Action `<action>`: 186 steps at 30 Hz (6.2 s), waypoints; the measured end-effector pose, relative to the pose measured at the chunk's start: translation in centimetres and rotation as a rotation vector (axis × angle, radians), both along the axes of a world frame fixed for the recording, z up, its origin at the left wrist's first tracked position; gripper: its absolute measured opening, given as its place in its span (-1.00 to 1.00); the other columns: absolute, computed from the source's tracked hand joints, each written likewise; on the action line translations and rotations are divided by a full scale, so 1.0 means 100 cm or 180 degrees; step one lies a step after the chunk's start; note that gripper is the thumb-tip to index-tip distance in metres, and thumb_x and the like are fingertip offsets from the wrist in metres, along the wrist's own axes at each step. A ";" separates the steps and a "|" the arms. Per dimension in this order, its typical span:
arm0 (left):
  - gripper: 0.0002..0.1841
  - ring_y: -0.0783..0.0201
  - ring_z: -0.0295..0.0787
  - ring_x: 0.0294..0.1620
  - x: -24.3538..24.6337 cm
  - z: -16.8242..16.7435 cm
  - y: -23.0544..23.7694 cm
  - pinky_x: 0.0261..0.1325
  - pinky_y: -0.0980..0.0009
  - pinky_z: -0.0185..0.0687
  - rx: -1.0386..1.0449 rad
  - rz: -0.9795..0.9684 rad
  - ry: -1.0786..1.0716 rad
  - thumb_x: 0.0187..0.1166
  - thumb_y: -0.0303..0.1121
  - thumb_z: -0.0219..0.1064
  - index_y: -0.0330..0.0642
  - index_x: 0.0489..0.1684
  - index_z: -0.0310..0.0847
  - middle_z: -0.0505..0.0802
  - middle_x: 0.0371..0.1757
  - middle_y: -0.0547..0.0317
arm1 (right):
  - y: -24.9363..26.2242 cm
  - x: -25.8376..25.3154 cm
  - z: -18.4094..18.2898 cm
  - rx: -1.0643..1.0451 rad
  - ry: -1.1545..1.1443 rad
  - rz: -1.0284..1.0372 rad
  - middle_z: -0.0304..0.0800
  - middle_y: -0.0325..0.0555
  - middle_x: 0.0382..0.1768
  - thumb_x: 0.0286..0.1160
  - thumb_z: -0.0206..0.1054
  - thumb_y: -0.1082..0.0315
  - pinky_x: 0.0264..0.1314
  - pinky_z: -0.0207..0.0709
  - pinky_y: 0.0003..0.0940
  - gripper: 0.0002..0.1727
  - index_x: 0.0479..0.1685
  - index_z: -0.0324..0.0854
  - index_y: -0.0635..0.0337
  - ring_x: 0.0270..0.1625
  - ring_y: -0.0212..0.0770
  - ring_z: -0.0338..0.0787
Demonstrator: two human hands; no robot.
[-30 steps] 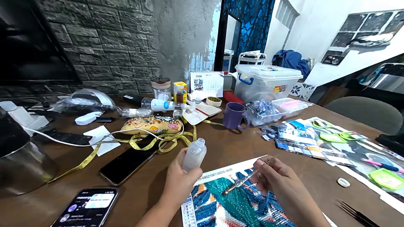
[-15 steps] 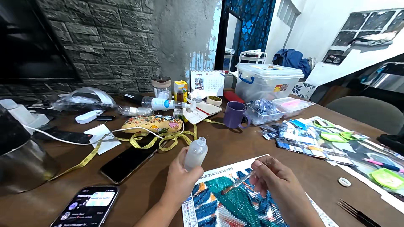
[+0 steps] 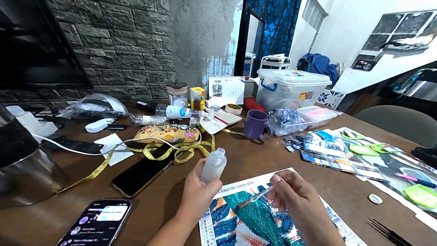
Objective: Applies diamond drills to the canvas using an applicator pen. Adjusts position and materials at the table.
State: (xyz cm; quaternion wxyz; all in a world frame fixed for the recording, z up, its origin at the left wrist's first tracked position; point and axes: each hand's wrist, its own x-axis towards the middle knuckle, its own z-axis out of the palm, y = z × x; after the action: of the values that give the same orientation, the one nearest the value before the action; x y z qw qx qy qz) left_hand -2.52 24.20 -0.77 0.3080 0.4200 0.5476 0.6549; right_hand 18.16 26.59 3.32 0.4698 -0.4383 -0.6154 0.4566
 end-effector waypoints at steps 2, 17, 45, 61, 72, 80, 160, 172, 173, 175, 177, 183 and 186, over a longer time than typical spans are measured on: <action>-0.45 0.53 0.82 -0.27 0.000 -0.001 0.000 -0.27 0.56 0.73 0.0024 0.0000 0.0016 -0.07 -0.45 0.38 -0.16 0.11 0.65 0.86 -0.23 0.33 | 0.001 0.001 0.001 0.0058 0.0030 -0.0068 0.70 -0.41 -0.58 0.74 0.07 0.40 -0.53 0.54 -0.67 -0.83 -0.18 0.57 0.16 -0.59 -0.56 0.66; -0.44 0.53 0.81 -0.26 -0.001 0.000 -0.001 -0.25 0.55 0.73 -0.0054 0.0008 0.0027 -0.05 -0.45 0.38 -0.18 0.13 0.64 0.84 -0.22 0.33 | -0.007 -0.009 0.001 0.0026 0.0115 0.0211 0.76 -0.39 -0.50 0.74 0.08 0.41 -0.42 0.66 -0.63 -0.85 -0.13 0.56 0.18 -0.51 -0.52 0.75; -0.49 0.49 0.78 -0.30 -0.001 0.004 0.001 -0.25 0.54 0.69 -0.0094 -0.0041 -0.0360 0.02 -0.53 0.38 -0.25 0.11 0.61 0.83 -0.26 0.26 | 0.004 -0.006 0.000 -0.0701 0.0444 0.0267 0.81 -0.25 -0.53 0.63 -0.05 0.53 -0.51 0.67 -0.53 -0.82 -0.23 0.45 0.17 -0.57 -0.39 0.80; -0.48 0.48 0.79 -0.30 -0.001 0.004 0.001 -0.27 0.54 0.69 -0.0115 -0.0043 -0.0413 0.01 -0.53 0.37 -0.24 0.13 0.62 0.83 -0.26 0.25 | 0.002 -0.005 0.002 -0.0552 0.0070 0.0242 0.81 -0.27 -0.50 0.56 0.01 0.50 -0.52 0.65 -0.55 -0.86 -0.23 0.48 0.15 -0.55 -0.42 0.79; -0.48 0.49 0.78 -0.33 -0.001 0.004 0.001 -0.29 0.55 0.68 -0.0140 -0.0008 -0.0376 0.00 -0.53 0.37 -0.23 0.11 0.62 0.83 -0.29 0.26 | -0.001 -0.008 0.001 -0.0514 0.0187 0.0279 0.82 -0.27 -0.50 0.50 0.04 0.52 -0.52 0.66 -0.54 -0.87 -0.24 0.48 0.15 -0.55 -0.41 0.79; -0.46 0.50 0.79 -0.30 -0.001 0.003 0.001 -0.27 0.56 0.69 -0.0121 -0.0011 -0.0339 0.01 -0.52 0.37 -0.24 0.16 0.61 0.84 -0.27 0.27 | 0.008 0.002 0.003 -0.0489 0.0210 0.0011 0.80 -0.26 -0.56 0.59 0.02 0.49 -0.55 0.64 -0.56 -0.85 -0.28 0.48 0.15 -0.59 -0.41 0.78; -0.48 0.50 0.81 -0.32 -0.001 0.000 0.001 -0.33 0.57 0.69 -0.0058 0.0014 -0.0283 -0.03 -0.52 0.35 -0.21 0.09 0.62 0.85 -0.27 0.27 | 0.008 0.004 0.003 -0.0221 0.0224 -0.0053 0.80 -0.29 -0.55 0.50 0.09 0.48 -0.50 0.65 -0.57 -0.88 -0.31 0.51 0.13 -0.56 -0.43 0.78; -0.48 0.49 0.81 -0.31 0.000 0.001 0.001 -0.33 0.57 0.69 -0.0085 0.0028 -0.0314 -0.03 -0.53 0.35 -0.21 0.10 0.62 0.85 -0.26 0.27 | 0.013 0.011 0.008 -0.0344 0.0035 -0.0332 0.77 -0.25 -0.60 0.54 0.10 0.52 -0.57 0.55 -0.61 -0.86 -0.36 0.50 0.17 -0.62 -0.45 0.72; -0.48 0.49 0.81 -0.31 -0.001 0.001 0.000 -0.33 0.57 0.69 -0.0095 0.0030 -0.0317 -0.03 -0.53 0.35 -0.21 0.09 0.62 0.85 -0.27 0.27 | 0.012 0.010 0.009 -0.0362 0.0087 -0.0319 0.77 -0.24 -0.60 0.55 0.10 0.52 -0.57 0.56 -0.61 -0.85 -0.36 0.50 0.17 -0.62 -0.44 0.73; -0.49 0.50 0.80 -0.33 0.000 0.002 0.000 -0.33 0.57 0.68 -0.0118 0.0038 -0.0295 -0.03 -0.53 0.35 -0.20 0.08 0.62 0.85 -0.27 0.28 | 0.010 0.009 0.009 -0.0390 0.0184 -0.0223 0.77 -0.24 -0.59 0.55 0.09 0.53 -0.55 0.61 -0.59 -0.85 -0.36 0.50 0.17 -0.61 -0.42 0.75; -0.49 0.51 0.79 -0.35 0.000 0.002 0.001 -0.34 0.57 0.68 -0.0136 0.0051 -0.0276 -0.03 -0.53 0.34 -0.20 0.08 0.63 0.84 -0.28 0.29 | 0.009 0.007 0.006 -0.0371 0.0206 -0.0094 0.78 -0.26 -0.57 0.51 0.10 0.51 -0.51 0.64 -0.56 -0.87 -0.35 0.51 0.16 -0.58 -0.41 0.77; -0.48 0.49 0.80 -0.32 -0.001 0.001 0.000 -0.33 0.57 0.69 -0.0132 0.0047 -0.0285 -0.03 -0.53 0.35 -0.21 0.10 0.62 0.85 -0.27 0.28 | 0.013 0.011 0.005 -0.0346 0.0029 -0.0197 0.78 -0.27 -0.58 0.50 0.11 0.51 -0.52 0.61 -0.59 -0.87 -0.35 0.51 0.16 -0.59 -0.44 0.76; -0.47 0.49 0.81 -0.31 0.000 0.002 0.001 -0.32 0.56 0.69 -0.0138 0.0050 -0.0316 -0.04 -0.54 0.34 -0.22 0.10 0.61 0.85 -0.26 0.26 | 0.015 0.014 0.009 -0.0408 -0.0035 -0.0354 0.76 -0.24 -0.60 0.55 0.11 0.54 -0.56 0.56 -0.61 -0.86 -0.34 0.51 0.19 -0.62 -0.45 0.73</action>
State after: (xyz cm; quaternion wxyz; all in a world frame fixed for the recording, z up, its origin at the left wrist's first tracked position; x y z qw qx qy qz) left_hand -2.55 24.27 -0.60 0.3386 0.3760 0.5490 0.6653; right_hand 19.59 28.05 4.19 0.4620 -0.5034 -0.5622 0.4659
